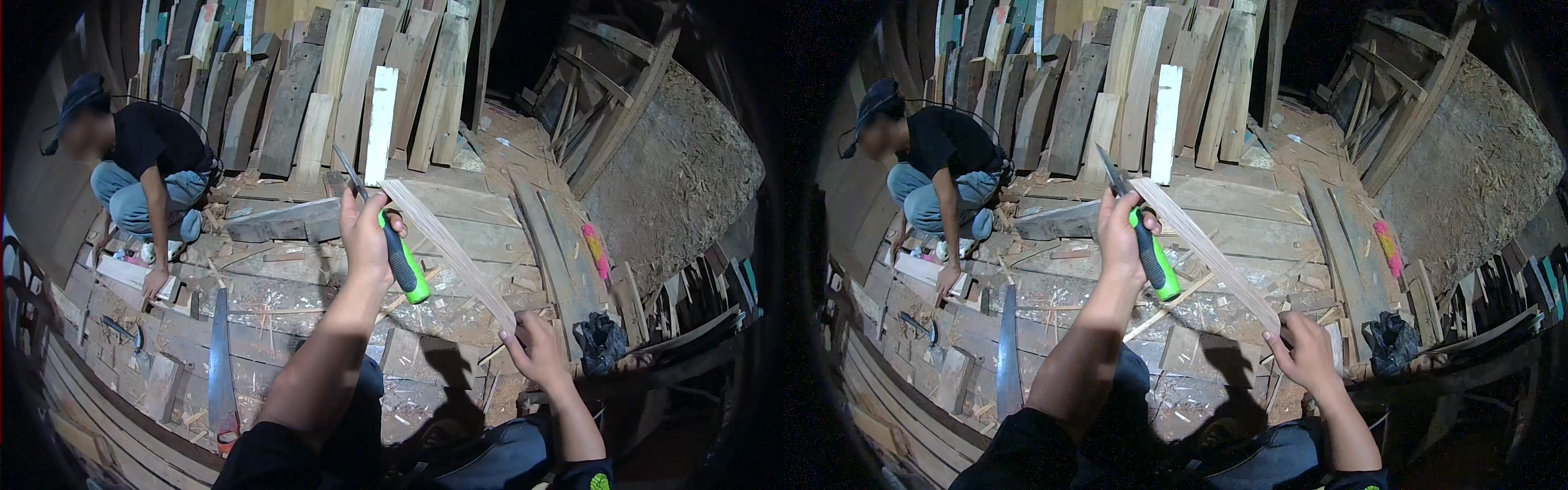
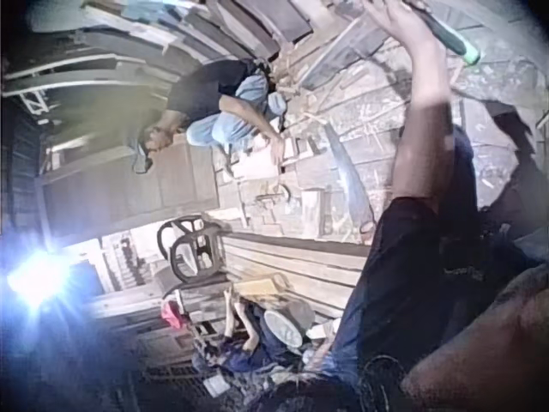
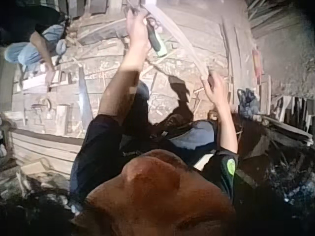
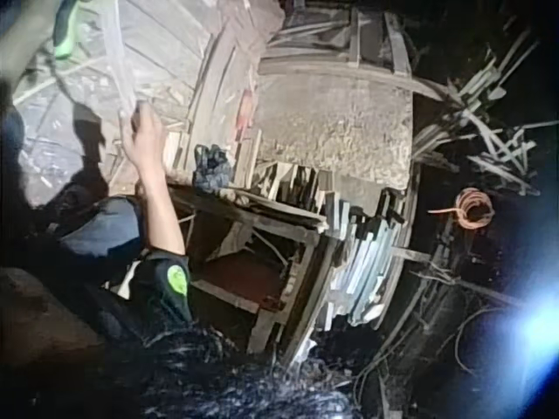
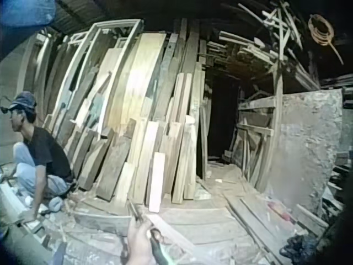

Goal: Using a chisel to shape and carve a thin piece of wood while sitting on a workshop floor.

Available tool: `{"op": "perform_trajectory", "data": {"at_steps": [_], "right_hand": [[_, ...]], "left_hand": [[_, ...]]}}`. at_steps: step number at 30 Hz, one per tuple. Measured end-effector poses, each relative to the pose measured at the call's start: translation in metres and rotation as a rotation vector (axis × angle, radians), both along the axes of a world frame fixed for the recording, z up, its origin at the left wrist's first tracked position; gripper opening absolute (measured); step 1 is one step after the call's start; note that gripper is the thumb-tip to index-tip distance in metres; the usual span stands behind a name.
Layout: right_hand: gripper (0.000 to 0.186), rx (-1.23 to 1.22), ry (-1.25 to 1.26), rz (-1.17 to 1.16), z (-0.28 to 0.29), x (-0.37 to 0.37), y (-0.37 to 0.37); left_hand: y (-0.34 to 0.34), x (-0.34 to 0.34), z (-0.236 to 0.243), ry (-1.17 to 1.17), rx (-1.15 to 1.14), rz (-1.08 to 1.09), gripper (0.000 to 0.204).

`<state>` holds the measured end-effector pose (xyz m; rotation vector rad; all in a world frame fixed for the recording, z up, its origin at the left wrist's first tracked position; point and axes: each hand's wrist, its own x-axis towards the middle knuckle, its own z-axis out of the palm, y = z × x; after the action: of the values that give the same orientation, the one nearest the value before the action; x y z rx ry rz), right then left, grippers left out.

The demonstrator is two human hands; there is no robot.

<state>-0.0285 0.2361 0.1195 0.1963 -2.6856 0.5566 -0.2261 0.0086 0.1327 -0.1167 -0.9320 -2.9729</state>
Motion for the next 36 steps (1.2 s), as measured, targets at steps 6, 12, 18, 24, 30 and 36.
{"op": "perform_trajectory", "data": {"at_steps": [6, 12, 18, 24, 30, 36], "right_hand": [[0.025, -0.07, -0.208, -0.114, -0.011, 0.006, 0.021], [0.029, -0.11, -0.199, -0.085, -0.025, 0.005, 0.038], [0.03, -0.24, -0.271, -0.263, -0.021, 0.007, 0.034], [0.024, -0.189, -0.131, -0.222, -0.026, 0.01, 0.043], [0.016, -0.027, -0.02, -0.316, -0.022, 0.009, 0.037], [0.022, -0.001, 0.115, -0.272, -0.009, 0.011, 0.039]], "left_hand": [[0.007, 0.002, 0.0, 0.114, -0.087, 0.018, 0.019], [0.011, 0.006, 0.004, 0.188, -0.168, 0.063, 0.033], [0.012, 0.013, 0.004, 0.201, -0.18, 0.043, 0.034], [0.011, 0.013, 0.003, 0.193, -0.203, -0.009, 0.058], [0.013, 0.018, 0.005, 0.236, -0.18, -0.062, 0.032], [0.008, 0.017, 0.008, 0.223, -0.224, -0.048, 0.032]]}}
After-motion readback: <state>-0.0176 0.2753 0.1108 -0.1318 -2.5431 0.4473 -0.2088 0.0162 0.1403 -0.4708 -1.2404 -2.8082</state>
